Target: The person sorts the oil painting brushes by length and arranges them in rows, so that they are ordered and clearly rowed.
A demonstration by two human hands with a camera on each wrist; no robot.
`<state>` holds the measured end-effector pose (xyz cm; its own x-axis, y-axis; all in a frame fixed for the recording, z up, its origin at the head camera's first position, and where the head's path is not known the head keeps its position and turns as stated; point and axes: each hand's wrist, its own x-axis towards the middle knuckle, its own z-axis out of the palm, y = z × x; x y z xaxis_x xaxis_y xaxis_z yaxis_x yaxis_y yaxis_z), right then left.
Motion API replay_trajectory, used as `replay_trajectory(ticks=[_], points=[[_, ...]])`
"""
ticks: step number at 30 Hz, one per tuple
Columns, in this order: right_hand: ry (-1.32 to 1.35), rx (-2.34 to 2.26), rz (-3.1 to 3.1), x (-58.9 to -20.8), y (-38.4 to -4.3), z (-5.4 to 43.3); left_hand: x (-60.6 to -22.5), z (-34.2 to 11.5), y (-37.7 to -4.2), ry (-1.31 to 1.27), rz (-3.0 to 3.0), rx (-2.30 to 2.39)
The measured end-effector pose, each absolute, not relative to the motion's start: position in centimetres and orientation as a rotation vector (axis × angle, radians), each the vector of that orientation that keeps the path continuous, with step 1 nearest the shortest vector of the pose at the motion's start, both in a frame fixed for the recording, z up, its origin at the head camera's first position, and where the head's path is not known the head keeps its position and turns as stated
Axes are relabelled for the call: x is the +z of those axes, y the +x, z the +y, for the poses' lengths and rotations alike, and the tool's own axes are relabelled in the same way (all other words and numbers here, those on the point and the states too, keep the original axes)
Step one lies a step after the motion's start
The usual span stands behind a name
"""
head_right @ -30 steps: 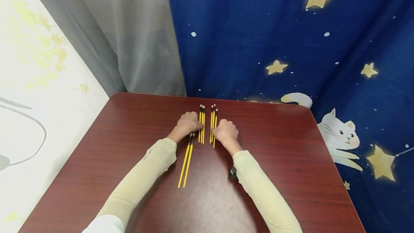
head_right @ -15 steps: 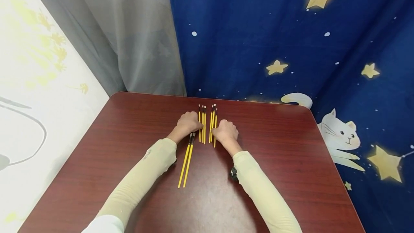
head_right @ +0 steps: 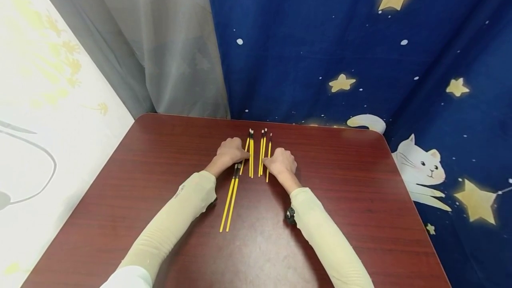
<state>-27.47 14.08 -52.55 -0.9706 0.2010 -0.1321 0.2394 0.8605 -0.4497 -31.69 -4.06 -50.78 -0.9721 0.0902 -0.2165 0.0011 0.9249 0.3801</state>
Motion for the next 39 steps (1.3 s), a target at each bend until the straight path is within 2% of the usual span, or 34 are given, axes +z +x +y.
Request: replay_trajectory(ticks=[21,30,39], points=[[0.258,-0.893,2.970,-51.5,-28.8,13.5,-49.2,-5.6,-32.5,0.036,2.871,0.659],[0.184,-1.225,2.937,-52.1,-30.3,11.9,-48.7,-6.2,-33.9,-0.011,2.825,0.772],[0.221,-1.158,2.895,-51.5,-31.8,9.6,-48.2,-7.0,-35.6,-0.038,2.766,0.721]])
